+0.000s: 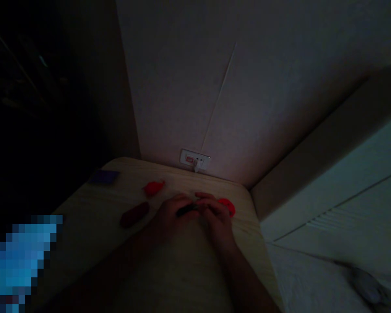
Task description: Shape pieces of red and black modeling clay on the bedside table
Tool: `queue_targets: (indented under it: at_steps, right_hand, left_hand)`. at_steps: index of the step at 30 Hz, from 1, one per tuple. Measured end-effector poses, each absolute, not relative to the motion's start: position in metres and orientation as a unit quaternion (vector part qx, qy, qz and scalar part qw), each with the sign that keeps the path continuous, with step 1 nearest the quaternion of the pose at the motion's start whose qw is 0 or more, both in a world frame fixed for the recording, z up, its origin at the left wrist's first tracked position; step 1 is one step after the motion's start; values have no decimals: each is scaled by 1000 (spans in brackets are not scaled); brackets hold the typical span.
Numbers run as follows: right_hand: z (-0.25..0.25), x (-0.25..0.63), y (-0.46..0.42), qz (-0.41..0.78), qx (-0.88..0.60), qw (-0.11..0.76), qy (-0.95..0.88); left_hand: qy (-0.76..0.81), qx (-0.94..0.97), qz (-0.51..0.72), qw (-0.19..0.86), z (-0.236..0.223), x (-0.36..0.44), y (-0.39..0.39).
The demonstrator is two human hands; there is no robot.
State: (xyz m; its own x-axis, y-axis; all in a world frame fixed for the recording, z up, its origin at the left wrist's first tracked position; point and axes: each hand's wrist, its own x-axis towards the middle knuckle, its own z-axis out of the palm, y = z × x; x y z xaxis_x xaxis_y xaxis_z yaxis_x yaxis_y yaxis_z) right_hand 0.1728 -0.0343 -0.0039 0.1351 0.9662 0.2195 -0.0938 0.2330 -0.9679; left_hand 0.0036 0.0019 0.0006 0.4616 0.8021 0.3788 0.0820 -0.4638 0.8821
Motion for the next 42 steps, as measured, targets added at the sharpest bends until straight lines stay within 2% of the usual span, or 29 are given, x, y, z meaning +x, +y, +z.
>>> queue_targets:
  at_steps: [2,8,12,22,30,36,42]
  right_hand:
    - [0,172,-35,421,-447,603,-510]
    - [10,172,-42,319,-450,576,-604]
    - [8,173,-44,327,-427,573,-619]
    - [15,162,-48,393,-393,553,-620]
    - [8,160,-45,376,-421,566,-601]
    - [14,159,-44,428,-393,570,-580]
    - [16,159,-48,430,-386,553,-600]
  left_hand:
    - [301,732,401,462,2,4,1]
    - [319,562,280,710,0,4,-1]
    - [326,473,273,771,1,2,1]
    - [375,453,268,763,7,2,1]
    - [372,495,363,696,7,2,4]
    - [371,511,345,695,2,2,5]
    - [381,489,327,713,3,3,3]
